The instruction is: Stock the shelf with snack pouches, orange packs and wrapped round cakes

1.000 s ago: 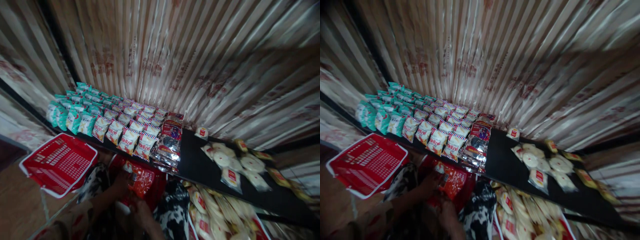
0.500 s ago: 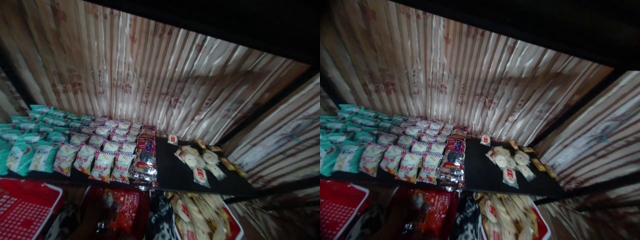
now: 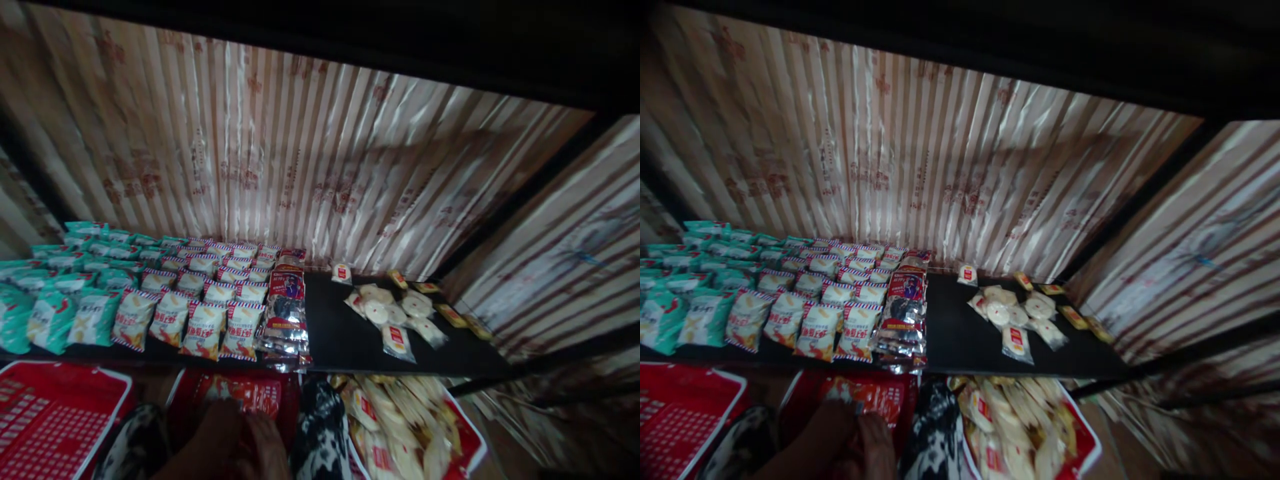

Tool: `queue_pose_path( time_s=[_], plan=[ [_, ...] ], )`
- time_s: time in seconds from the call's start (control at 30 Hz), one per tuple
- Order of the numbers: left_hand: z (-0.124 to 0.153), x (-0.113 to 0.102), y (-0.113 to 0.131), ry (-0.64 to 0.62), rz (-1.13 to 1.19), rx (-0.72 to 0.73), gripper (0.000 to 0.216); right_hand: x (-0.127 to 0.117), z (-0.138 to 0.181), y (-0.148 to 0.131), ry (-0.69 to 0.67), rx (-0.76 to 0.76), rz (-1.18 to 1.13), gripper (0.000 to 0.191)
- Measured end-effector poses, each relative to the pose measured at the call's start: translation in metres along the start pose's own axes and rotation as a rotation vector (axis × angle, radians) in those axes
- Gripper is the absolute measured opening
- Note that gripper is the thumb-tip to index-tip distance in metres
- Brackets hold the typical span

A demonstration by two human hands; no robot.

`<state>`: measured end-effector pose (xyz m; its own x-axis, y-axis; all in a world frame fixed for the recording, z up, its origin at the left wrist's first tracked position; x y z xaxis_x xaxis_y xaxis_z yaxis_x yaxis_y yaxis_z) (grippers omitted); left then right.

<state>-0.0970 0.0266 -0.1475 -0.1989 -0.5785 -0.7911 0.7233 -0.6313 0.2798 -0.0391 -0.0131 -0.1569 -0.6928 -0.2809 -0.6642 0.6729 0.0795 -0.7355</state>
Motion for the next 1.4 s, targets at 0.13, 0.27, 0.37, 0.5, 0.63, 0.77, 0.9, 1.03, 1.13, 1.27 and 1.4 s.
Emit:
queue_pose_path(
  time_s=[0.13, 0.27, 0.37, 0.5, 0.63, 0.77, 0.9, 1.03, 1.13, 1.27, 1.4],
  plan=[
    [0.022, -0.031, 0.024, 0.027, -0.081, 0.018, 0.025, -0.021, 0.011, -0.028, -0.021, 0.116, -0.138, 0.045],
    [0.044, -0.07, 0.038, 0.05, -0.129, 0.052, 0.019, -0.039, 0.017, -0.052, 0.014, 0.07, -0.2, 0.03],
    [0.069, -0.119, 0.034, 0.295, -0.09, 0.042, 0.022, -0.049, 0.02, -0.048, 0.085, 0.112, -0.17, 0.03],
    [0.11, -0.167, 0.014, 0.689, 0.043, -0.033, 0.036, -0.065, 0.025, -0.051, 0.162, 0.094, -0.24, 0.035],
    [0.142, -0.174, 0.004, 0.968, 0.159, -0.09, 0.032, -0.082, 0.027, -0.056, 0.236, 0.108, -0.379, 0.039],
    [0.154, -0.153, -0.001, 1.077, 0.331, -0.129, 0.024, -0.089, 0.025, -0.056, 0.277, 0.123, -0.544, 0.04],
    [0.147, -0.122, 0.001, 1.004, 0.504, -0.131, 0.024, -0.097, 0.023, -0.055, 0.328, 0.146, -0.653, 0.04],
    [0.142, -0.106, 0.016, 0.959, 0.551, -0.061, 0.028, -0.105, 0.023, -0.058, 0.361, 0.157, -0.757, 0.04],
    [0.139, -0.105, 0.018, 0.948, 0.616, -0.059, 0.033, -0.115, 0.025, -0.063, 0.377, 0.153, -0.816, 0.041],
    [0.13, -0.11, 0.022, 0.912, 0.74, -0.036, 0.038, -0.132, 0.03, -0.068, 0.401, 0.147, -0.843, 0.042],
    [0.113, -0.112, 0.032, 0.872, 0.932, 0.033, 0.045, -0.144, 0.032, -0.063, 0.41, 0.174, -0.882, 0.044]
  ],
)
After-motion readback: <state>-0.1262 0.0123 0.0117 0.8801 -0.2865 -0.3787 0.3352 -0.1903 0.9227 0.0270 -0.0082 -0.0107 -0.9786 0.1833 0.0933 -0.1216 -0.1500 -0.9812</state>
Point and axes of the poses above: each hand's wrist, its own z-axis away from the middle knuckle, its own x-axis out of the palm, y = z × x, the point moved 10 cm from there along -z, towards the middle knuckle, and after that the axes turned 8 degrees about -y, right-handed, at the moved point
